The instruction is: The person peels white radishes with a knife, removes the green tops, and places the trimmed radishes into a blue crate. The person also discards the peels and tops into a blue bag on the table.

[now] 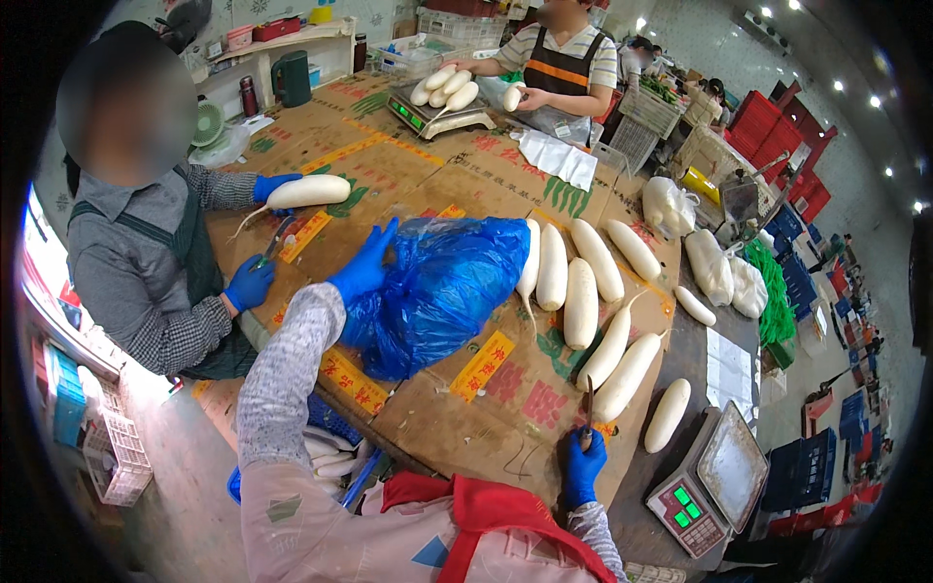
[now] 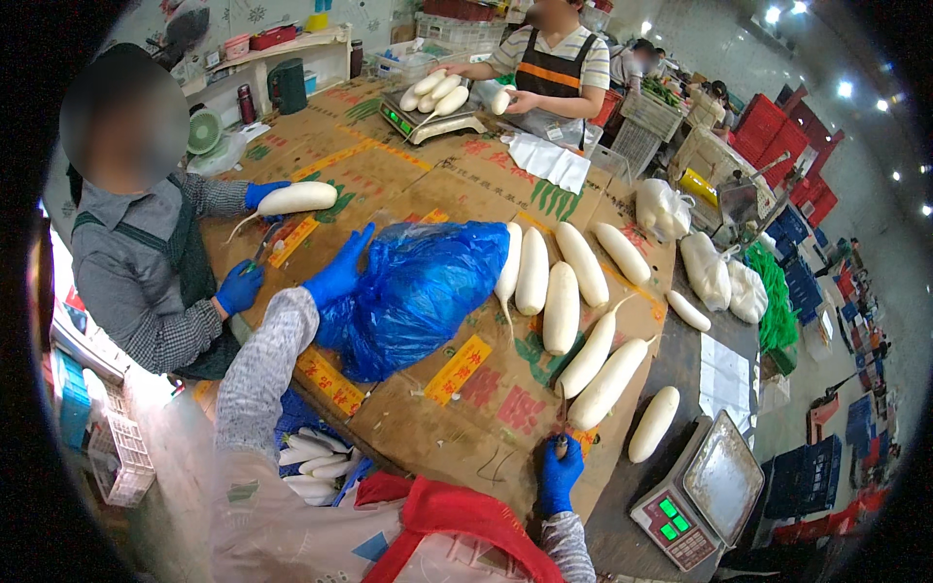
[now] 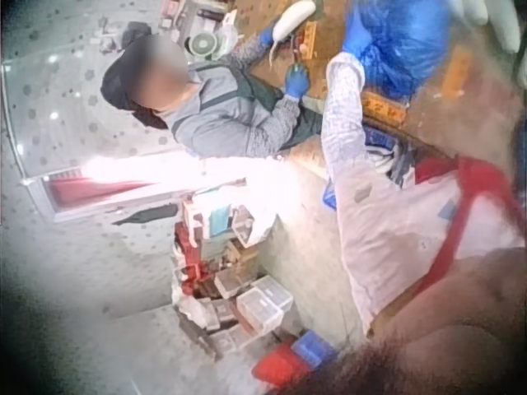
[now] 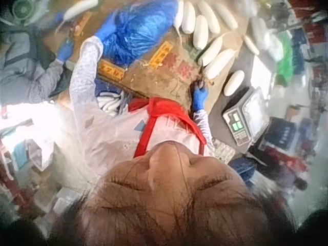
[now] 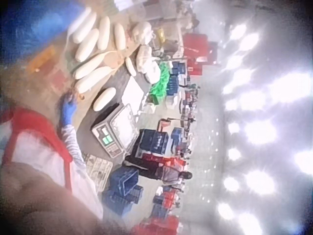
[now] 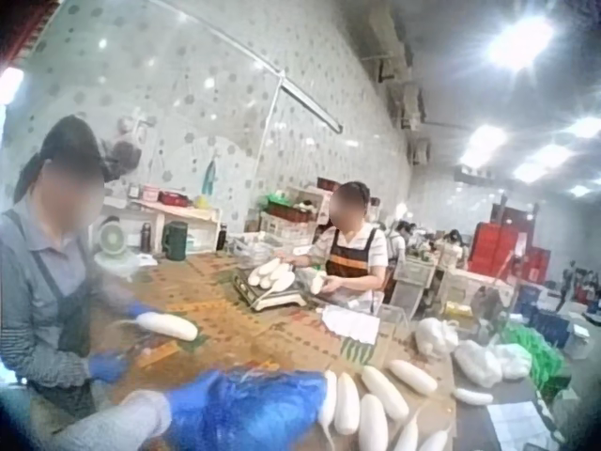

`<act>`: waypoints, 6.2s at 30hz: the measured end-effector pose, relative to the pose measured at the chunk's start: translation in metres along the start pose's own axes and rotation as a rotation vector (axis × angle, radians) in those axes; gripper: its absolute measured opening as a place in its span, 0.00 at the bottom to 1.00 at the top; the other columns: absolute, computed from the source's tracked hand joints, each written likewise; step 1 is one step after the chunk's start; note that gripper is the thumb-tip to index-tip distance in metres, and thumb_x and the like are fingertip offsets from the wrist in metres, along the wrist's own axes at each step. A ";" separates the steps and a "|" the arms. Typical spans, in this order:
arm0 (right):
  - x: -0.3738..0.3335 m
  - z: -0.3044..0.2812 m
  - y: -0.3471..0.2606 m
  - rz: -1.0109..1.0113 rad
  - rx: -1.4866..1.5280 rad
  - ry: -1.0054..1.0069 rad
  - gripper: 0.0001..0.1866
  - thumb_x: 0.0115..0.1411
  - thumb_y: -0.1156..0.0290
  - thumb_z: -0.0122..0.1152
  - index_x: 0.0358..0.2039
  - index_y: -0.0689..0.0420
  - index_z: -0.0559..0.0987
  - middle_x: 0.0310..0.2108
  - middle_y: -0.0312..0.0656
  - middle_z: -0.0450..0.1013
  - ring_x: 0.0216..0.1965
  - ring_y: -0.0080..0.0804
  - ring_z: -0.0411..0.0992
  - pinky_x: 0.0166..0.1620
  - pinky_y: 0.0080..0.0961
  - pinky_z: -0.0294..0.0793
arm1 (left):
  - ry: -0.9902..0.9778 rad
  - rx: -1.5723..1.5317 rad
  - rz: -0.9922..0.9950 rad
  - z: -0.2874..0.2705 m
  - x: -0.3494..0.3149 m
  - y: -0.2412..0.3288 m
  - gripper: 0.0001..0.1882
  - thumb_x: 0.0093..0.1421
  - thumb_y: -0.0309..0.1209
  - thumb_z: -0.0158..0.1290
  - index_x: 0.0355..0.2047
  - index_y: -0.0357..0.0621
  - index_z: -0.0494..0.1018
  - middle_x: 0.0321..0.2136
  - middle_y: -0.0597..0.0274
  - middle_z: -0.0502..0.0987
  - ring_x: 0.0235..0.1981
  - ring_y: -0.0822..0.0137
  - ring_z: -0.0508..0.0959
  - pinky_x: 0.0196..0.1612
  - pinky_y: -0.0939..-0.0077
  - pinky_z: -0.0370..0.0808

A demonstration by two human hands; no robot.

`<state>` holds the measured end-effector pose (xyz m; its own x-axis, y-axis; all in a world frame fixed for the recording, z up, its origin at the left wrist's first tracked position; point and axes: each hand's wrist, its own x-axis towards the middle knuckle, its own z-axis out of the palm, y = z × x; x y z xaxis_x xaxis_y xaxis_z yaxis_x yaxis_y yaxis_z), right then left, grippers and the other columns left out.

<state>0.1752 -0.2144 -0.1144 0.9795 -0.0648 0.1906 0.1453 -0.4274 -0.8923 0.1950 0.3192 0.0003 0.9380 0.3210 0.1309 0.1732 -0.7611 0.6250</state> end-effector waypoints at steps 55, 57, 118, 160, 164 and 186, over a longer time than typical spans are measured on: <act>-0.006 0.007 -0.018 0.080 0.230 0.020 0.03 0.56 0.81 0.55 0.28 0.57 0.73 0.25 0.29 0.67 0.26 0.17 0.64 0.32 0.18 0.66 | 0.618 0.293 0.295 0.143 -0.208 0.083 0.13 0.50 0.36 0.57 0.37 0.54 0.74 0.45 0.62 0.72 0.47 0.57 0.69 0.47 0.56 0.66; -0.003 0.006 -0.008 0.014 0.185 0.030 0.04 0.55 0.81 0.56 0.28 0.57 0.73 0.25 0.29 0.67 0.27 0.17 0.64 0.33 0.18 0.66 | 0.592 0.268 0.307 0.141 -0.204 0.085 0.16 0.50 0.36 0.57 0.40 0.52 0.73 0.47 0.60 0.72 0.49 0.54 0.68 0.49 0.55 0.65; -0.002 0.005 -0.013 0.003 0.165 0.042 0.01 0.55 0.79 0.56 0.29 0.59 0.74 0.24 0.30 0.67 0.27 0.18 0.63 0.32 0.19 0.66 | 0.942 -0.106 0.378 0.011 -0.218 0.130 0.17 0.35 0.29 0.68 0.23 0.45 0.71 0.20 0.62 0.68 0.24 0.59 0.69 0.29 0.65 0.66; -0.001 0.010 -0.001 -0.031 0.157 0.044 0.09 0.53 0.83 0.52 0.23 0.53 0.67 0.21 0.26 0.60 0.22 0.15 0.57 0.27 0.15 0.59 | 0.559 0.084 0.162 0.087 -0.213 0.080 0.18 0.39 0.42 0.66 0.17 0.48 0.70 0.20 0.55 0.69 0.24 0.51 0.70 0.26 0.57 0.64; 0.003 0.007 0.014 -0.083 0.074 0.050 0.07 0.54 0.82 0.53 0.24 0.54 0.69 0.22 0.26 0.62 0.24 0.16 0.59 0.29 0.16 0.60 | 0.591 0.069 0.171 0.087 -0.213 0.082 0.17 0.39 0.42 0.66 0.17 0.49 0.70 0.20 0.55 0.69 0.23 0.52 0.70 0.26 0.58 0.64; -0.002 0.008 -0.010 -0.025 0.117 0.028 0.06 0.55 0.81 0.54 0.26 0.55 0.70 0.23 0.27 0.63 0.25 0.16 0.60 0.30 0.16 0.62 | 0.615 0.081 0.177 0.084 -0.213 0.087 0.16 0.38 0.39 0.65 0.15 0.47 0.68 0.19 0.54 0.69 0.23 0.52 0.70 0.26 0.58 0.64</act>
<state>0.1727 -0.2033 -0.1091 0.9714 -0.0819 0.2230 0.1860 -0.3213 -0.9285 0.0358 0.1375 -0.0375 0.6151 0.4330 0.6589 0.0763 -0.8644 0.4969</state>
